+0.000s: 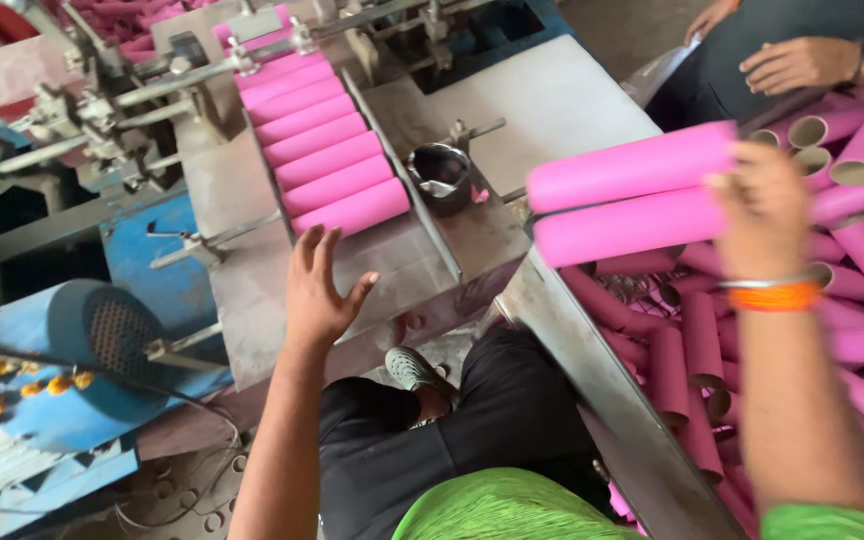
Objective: The person repeatedly picks up pink paper tubes from a conveyor belt and places them into a large bin. The task involves continuous manual handling of the tubes as they move along the belt.
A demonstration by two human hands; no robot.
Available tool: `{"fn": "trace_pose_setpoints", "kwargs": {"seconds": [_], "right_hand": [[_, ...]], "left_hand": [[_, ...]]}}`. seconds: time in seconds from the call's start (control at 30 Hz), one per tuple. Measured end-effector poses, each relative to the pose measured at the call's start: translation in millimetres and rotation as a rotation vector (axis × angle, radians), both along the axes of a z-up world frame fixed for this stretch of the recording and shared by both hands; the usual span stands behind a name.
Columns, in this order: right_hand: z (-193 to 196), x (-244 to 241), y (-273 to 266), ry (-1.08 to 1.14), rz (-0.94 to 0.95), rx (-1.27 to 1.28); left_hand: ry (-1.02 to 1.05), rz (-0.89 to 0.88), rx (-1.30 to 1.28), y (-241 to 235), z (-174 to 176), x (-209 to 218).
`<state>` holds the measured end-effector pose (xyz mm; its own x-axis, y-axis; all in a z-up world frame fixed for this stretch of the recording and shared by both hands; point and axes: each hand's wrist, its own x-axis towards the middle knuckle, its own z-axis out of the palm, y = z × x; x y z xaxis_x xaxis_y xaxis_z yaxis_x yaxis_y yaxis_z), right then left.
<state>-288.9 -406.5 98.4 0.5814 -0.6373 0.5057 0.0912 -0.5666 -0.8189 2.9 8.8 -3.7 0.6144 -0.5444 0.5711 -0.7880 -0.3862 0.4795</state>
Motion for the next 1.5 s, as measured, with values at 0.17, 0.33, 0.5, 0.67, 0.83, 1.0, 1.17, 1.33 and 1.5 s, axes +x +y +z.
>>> {"fn": "trace_pose_setpoints", "kwargs": {"seconds": [0.17, 0.33, 0.5, 0.67, 0.83, 1.0, 1.17, 1.33, 1.5], "right_hand": [[-51.2, 149.4, 121.5, 0.099, 0.111, -0.095], [-97.7, 212.2, 206.4, 0.261, 0.147, -0.149], [-113.8, 166.3, 143.9, 0.202, 0.123, -0.150], [-162.0, 29.2, -6.5, -0.009, -0.133, 0.128], [-268.1, -110.2, -92.2, 0.434, -0.410, 0.188], [-365.9, -116.0, -65.8, 0.675, -0.356, 0.159], [-397.1, -55.8, -48.7, 0.501, -0.314, 0.252], [-371.6, -30.8, -78.2, 0.646, -0.300, 0.127], [-368.1, -98.0, -73.1, 0.452, -0.241, 0.611]], "left_hand": [[-0.021, -0.168, -0.038, 6.8, 15.1, -0.5], [-0.195, -0.090, 0.384, -6.4, 17.2, -6.3], [-0.041, -0.051, 0.506, -9.8, 5.3, 1.3], [-0.061, -0.070, 0.478, -5.2, -6.9, 6.7], [-0.071, -0.080, 0.420, -5.3, -1.2, 4.1], [-0.060, -0.114, 0.314, -1.6, 1.8, -2.4], [-0.065, -0.100, 0.343, -2.7, -0.5, -2.4], [-0.097, -0.093, 0.331, -13.0, 4.0, 1.5], [-0.082, -0.095, 0.325, -0.1, -1.5, -0.1]]}}
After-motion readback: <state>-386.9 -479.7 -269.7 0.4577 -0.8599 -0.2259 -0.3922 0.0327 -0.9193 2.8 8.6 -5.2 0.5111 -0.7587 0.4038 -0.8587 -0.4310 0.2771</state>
